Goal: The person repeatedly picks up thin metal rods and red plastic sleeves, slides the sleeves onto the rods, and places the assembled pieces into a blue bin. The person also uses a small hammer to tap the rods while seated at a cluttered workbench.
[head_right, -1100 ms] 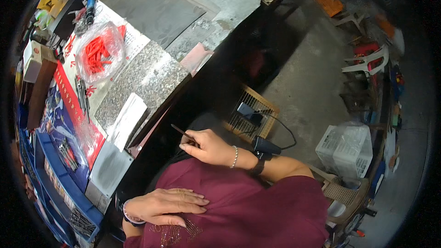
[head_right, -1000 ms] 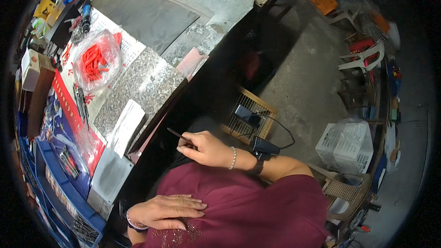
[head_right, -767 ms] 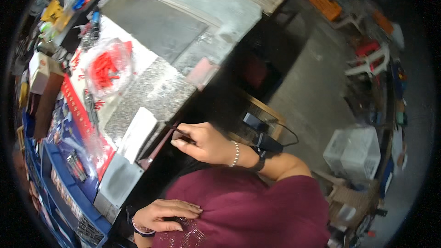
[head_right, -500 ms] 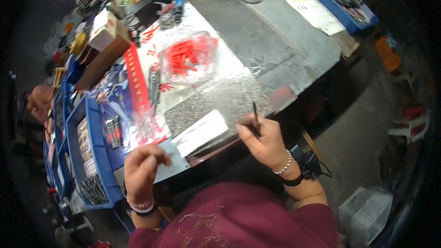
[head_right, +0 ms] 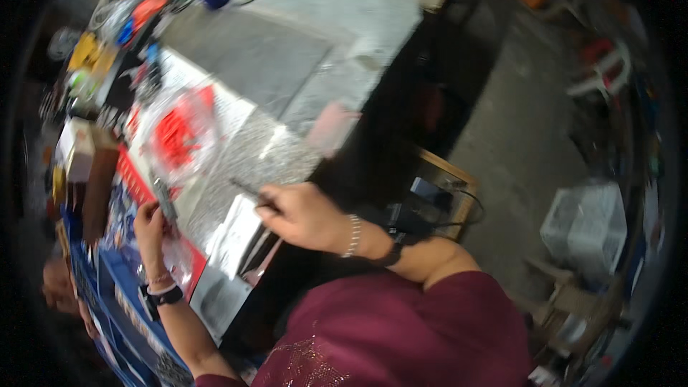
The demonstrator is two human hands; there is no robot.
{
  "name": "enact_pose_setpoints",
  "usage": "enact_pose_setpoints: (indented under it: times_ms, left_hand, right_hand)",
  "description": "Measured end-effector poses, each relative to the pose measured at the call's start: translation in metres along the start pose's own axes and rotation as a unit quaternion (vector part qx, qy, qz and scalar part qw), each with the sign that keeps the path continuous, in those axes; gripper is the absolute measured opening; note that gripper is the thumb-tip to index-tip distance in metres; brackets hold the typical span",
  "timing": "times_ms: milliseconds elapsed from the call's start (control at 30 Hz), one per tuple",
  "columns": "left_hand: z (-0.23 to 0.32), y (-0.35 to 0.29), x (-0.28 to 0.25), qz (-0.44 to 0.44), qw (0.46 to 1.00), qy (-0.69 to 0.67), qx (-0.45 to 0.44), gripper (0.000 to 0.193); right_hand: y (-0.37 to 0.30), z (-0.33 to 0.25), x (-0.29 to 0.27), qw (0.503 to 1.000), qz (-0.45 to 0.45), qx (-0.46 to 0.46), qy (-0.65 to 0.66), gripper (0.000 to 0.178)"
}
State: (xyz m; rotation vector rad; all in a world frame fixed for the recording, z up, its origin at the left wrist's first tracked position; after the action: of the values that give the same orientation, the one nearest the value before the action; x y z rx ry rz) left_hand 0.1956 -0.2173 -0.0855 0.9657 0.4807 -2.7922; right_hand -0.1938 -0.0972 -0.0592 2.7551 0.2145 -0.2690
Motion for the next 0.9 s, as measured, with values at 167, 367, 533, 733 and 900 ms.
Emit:
enact_pose_setpoints:
  times_ms: [167,367,533,733,900]
  left_hand:
    - [-0.010,0.018,-0.002,0.056,0.992,0.094,0.066,0.025]
    - [-0.001,0.009,-0.013,0.038,0.988,0.143,0.035,0.036]
    - [0.032,-0.046,-0.022,0.128,0.983,0.129,0.034,0.035]
    - [0.073,-0.174,0.005,0.018,0.977,-0.200,0.071,0.042]
    - [0.089,-0.247,0.047,-0.068,0.962,-0.263,0.034,0.050]
  right_hand:
    - [0.000,-0.003,0.000,0.997,0.038,-0.061,-0.010,0.015]
    - [0.002,-0.002,-0.003,1.000,-0.009,-0.001,0.017,0.018]
    - [0.000,0.001,0.003,0.999,0.035,-0.040,0.010,0.017]
    - [0.004,-0.010,-0.001,1.000,0.015,-0.005,-0.013,0.017]
    - [-0.007,-0.043,0.010,0.942,-0.009,0.081,0.325,0.033]
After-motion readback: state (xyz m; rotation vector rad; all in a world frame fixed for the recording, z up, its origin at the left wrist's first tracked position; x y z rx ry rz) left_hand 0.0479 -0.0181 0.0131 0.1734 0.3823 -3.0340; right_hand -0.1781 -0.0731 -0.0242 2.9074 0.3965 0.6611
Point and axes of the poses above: each hand's wrist, its own y-axis towards the middle knuckle, its own x-axis out of the palm, z = x × y, the point moved 1 cm from there along y, towards the middle knuckle, and after that the axes turned 11 degrees about -x, right-handed, at the moved point
